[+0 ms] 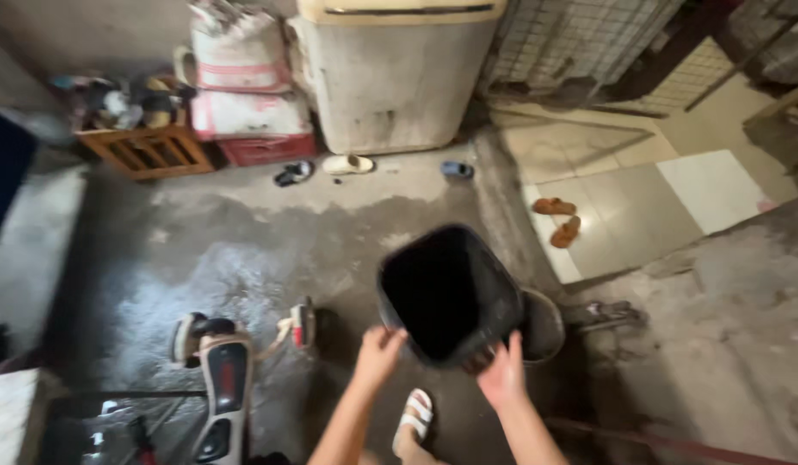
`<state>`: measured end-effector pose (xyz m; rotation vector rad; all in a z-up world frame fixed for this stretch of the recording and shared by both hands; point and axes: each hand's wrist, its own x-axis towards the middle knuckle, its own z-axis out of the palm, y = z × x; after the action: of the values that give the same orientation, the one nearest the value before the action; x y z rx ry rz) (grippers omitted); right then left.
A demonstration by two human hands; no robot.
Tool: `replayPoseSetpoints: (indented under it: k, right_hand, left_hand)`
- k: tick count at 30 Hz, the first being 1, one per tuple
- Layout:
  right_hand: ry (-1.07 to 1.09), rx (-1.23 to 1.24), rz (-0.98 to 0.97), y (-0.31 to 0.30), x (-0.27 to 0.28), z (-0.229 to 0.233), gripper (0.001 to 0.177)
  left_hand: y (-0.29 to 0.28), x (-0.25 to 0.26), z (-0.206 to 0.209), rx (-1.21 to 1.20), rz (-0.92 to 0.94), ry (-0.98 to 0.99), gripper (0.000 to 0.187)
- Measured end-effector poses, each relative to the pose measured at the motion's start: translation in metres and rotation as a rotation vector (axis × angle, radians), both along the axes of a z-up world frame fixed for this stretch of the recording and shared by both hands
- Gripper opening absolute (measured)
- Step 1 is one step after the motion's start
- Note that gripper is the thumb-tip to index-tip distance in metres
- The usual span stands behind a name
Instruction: The person empties a small black bin into a larger bag, then carries the bin through a cluttered garage and into a house. They pick up a dark cloth and a green strap, placing them into the bin. After moving through a living area, they place the bin in a kitchen, wash their hands at the sink, and retrieve a white basin and a dustpan with a brush from under the counter.
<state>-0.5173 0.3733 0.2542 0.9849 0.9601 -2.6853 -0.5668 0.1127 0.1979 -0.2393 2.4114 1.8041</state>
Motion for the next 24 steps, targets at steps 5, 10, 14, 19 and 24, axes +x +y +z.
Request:
replayPoseSetpoints:
  k: [5,10,14,19,24]
  right_hand:
    - [0.128,-0.023,0.02,0.055,-0.11,0.021,0.075]
    - [0.101,0.036,-0.034,0.094,-0.191,0.037,0.078]
    - [0.092,0.079,-0.117,0.135,-0.268,0.05,0.08]
    - [0.044,0.001,-0.313,0.179,-0.364,0.05,0.081]
    - [0.125,-0.048,-0.474,0.236,-0.407,0.013,0.079]
  left_hand:
    - [0.05,-0.088,0.04,0.002,0.061,0.253,0.036]
    - [0.092,-0.199,0.075,0.355,-0.056,-0.097,0.039]
    - [0.141,-0.302,0.088,0.348,-0.169,-0.142,0.035]
    - [0.206,-0.436,0.092,0.315,-0.334,-0.299,0.03]
    - [0.283,-0.54,0.066,0.417,-0.526,-0.305,0.034]
